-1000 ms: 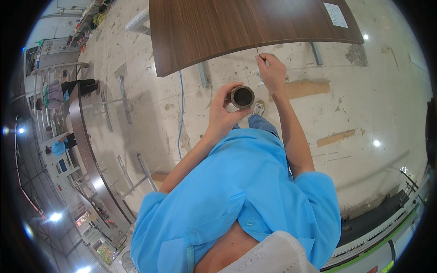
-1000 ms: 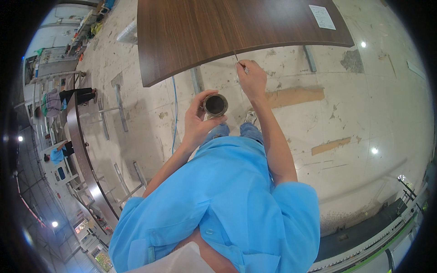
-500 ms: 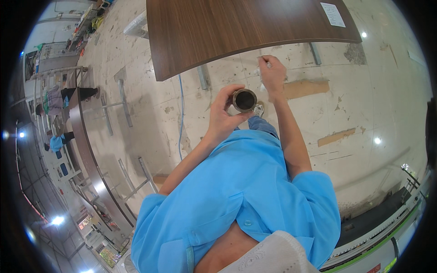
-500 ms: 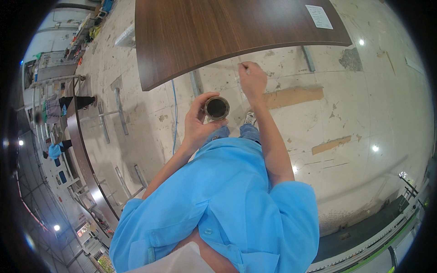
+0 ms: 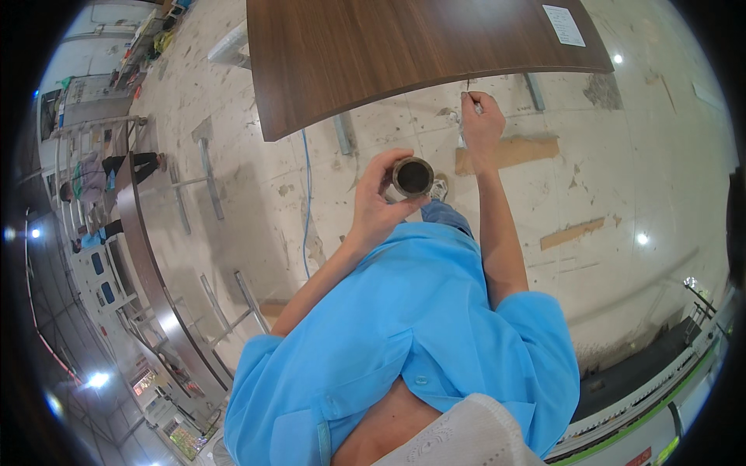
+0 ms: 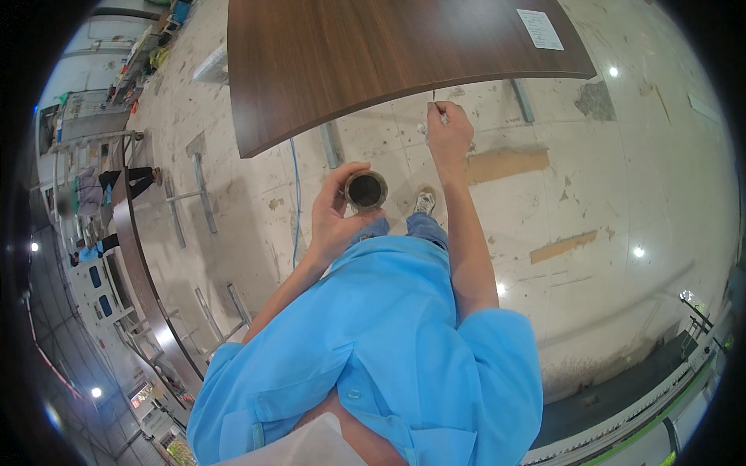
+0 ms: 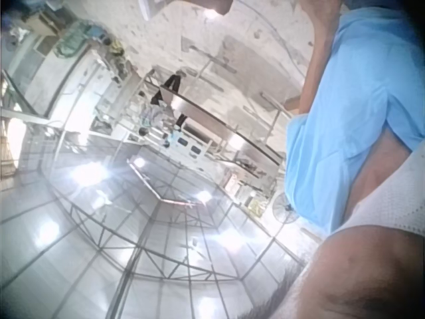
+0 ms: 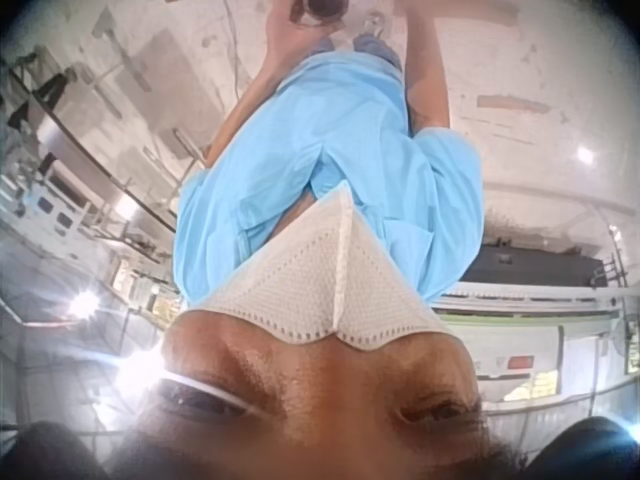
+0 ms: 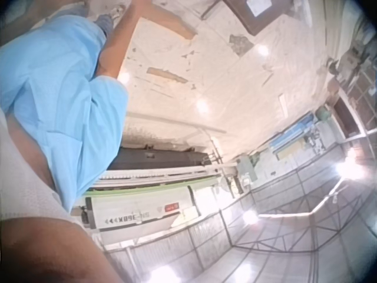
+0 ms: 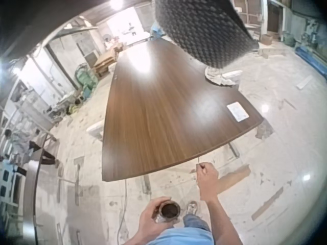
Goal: The person applies a dark liquid finish to the edges of a large wooden tabletop using a small brush and a container. They repeatedly dip the brush and wipe the edges, then wipe the surface with a cloth. The person also moves the tabletop and uses a roller on the floor nearby.
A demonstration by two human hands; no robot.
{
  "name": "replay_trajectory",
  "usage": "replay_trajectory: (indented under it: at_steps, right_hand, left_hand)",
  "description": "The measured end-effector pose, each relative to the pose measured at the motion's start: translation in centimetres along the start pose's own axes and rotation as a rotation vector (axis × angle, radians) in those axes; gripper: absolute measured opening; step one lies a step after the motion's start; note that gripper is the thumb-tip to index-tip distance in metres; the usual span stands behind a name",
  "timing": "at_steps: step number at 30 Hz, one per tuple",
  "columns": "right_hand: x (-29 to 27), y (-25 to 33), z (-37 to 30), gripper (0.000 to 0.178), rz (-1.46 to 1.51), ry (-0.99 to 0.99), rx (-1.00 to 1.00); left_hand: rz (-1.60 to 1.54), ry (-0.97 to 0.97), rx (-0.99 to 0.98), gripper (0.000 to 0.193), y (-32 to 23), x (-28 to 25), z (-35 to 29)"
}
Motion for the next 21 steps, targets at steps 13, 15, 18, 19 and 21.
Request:
replay_trajectory:
  at_steps: [13, 15, 18, 19, 21]
  right_hand:
    - [-1.1, -0.4, 1.3, 0.015, 0.037, -0.014, -0.028]
    - [-0.6, -0.2, 1.3, 0.014, 0.020, 0.058, -0.081]
    - [-0.3, -0.1, 1.7, 0.013, -0.038, 0.138, -0.104]
    - [-0.3, -0.1, 1.8, 0.013, -0.033, 0.084, -0.112]
    - [-1.6, -0.7, 2.6, 0.014, -0.035, -0.018, -0.068]
  left_hand:
    - [-0.007, 0.023, -0.017, 0.078, -0.2, 0.2, 0.5]
    - [0.010, 0.036, -0.017, 0.076, -0.1, 0.3, 0.8]
    - [0.003, 0.059, -0.016, 0.075, -0.3, 0.4, 1.2]
    - [-0.003, 0.069, -0.019, 0.075, -0.4, 0.4, 1.3]
    - [0.000, 0.078, -0.024, 0.075, -0.7, 0.3, 1.3]
Point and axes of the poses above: each hand's wrist, its own z-axis towards the middle knuckle, its own x-axis out of the palm, y = z × x, the point moved 3 cm from there along z, towards the middle knuckle, and after that the axes turned 4 degrees about -y, right-handed, at the moved point
